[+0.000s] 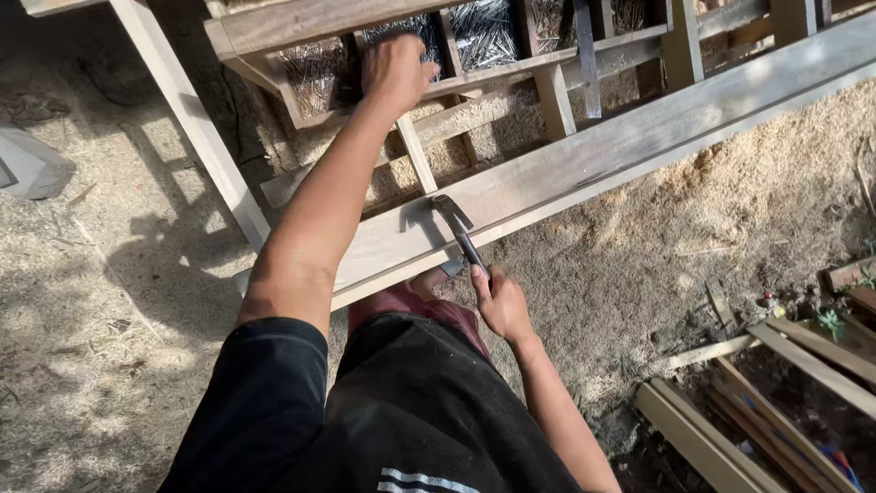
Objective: The person measures and marks a wooden plank with a try square and pencil, then saws it to size. They position the cut plank onto a wooden frame and hammer nails to secure it. The person repeats measuring and marking on another plank.
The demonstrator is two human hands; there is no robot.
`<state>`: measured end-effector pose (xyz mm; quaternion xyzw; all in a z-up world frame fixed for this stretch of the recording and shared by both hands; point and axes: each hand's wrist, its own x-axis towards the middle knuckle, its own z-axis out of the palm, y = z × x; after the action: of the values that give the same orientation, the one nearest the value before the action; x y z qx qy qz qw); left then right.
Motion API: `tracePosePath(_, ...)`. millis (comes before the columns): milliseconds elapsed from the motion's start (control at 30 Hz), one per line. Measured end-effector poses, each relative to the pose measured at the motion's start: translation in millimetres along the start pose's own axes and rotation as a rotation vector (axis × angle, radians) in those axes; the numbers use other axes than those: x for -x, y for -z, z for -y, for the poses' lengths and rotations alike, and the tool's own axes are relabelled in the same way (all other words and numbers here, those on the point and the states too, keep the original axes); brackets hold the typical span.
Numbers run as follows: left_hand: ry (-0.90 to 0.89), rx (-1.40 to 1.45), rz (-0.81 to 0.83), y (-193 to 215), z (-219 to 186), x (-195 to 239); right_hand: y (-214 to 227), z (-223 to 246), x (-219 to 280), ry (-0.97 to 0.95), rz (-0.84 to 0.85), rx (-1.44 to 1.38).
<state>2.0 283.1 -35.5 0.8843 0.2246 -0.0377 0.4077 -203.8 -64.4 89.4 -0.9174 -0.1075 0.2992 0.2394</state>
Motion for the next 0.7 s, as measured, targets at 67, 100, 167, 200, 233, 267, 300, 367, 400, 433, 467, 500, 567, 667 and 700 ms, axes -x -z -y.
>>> tracePosePath(67,0.010,-0.067,0.056,-8,4,-21,-6,10,1,-0.111,0.011,0.011)
tracePosePath(100,-0.069,-0.095,-0.002,-12,5,-20,-8,13,6,-0.161,0.014,0.014)
tracePosePath(167,-0.149,-0.059,-0.070,-2,8,-19,-16,20,6,-0.207,0.015,-0.072)
tracePosePath(200,-0.136,0.009,-0.059,5,9,-14,-19,22,7,-0.240,0.021,-0.116)
tracePosePath(233,-0.121,0.076,-0.047,13,9,-10,-22,24,8,-0.230,-0.007,-0.125)
tracePosePath(267,-0.168,0.087,-0.070,19,9,-2,-25,25,12,-0.210,-0.027,-0.126)
tracePosePath(300,-0.216,0.099,-0.092,25,8,5,-29,27,18,-0.191,-0.047,-0.127)
tracePosePath(367,-0.159,0.197,-0.037,42,2,8,-31,27,14,-0.191,-0.049,-0.152)
tracePosePath(400,-0.052,0.284,0.063,47,-2,10,-33,27,13,-0.197,-0.051,-0.164)
tracePosePath(433,0.055,0.368,0.164,52,-7,13,-36,27,11,-0.214,-0.056,-0.170)
tracePosePath(467,-0.010,0.425,0.154,57,-6,27,-37,25,14,-0.233,-0.044,-0.170)
tracePosePath(500,-0.075,0.482,0.143,62,-5,40,-39,24,17,-0.252,-0.032,-0.170)
tracePosePath(567,-0.199,0.671,0.122,79,0,72,-41,24,17,-0.223,-0.047,-0.204)
tracePosePath(667,-0.266,0.888,0.084,115,29,152,-42,26,17,-0.202,-0.034,-0.223)
tracePosePath(700,-0.191,0.855,0.067,127,44,187,-41,28,22,-0.205,-0.025,-0.224)
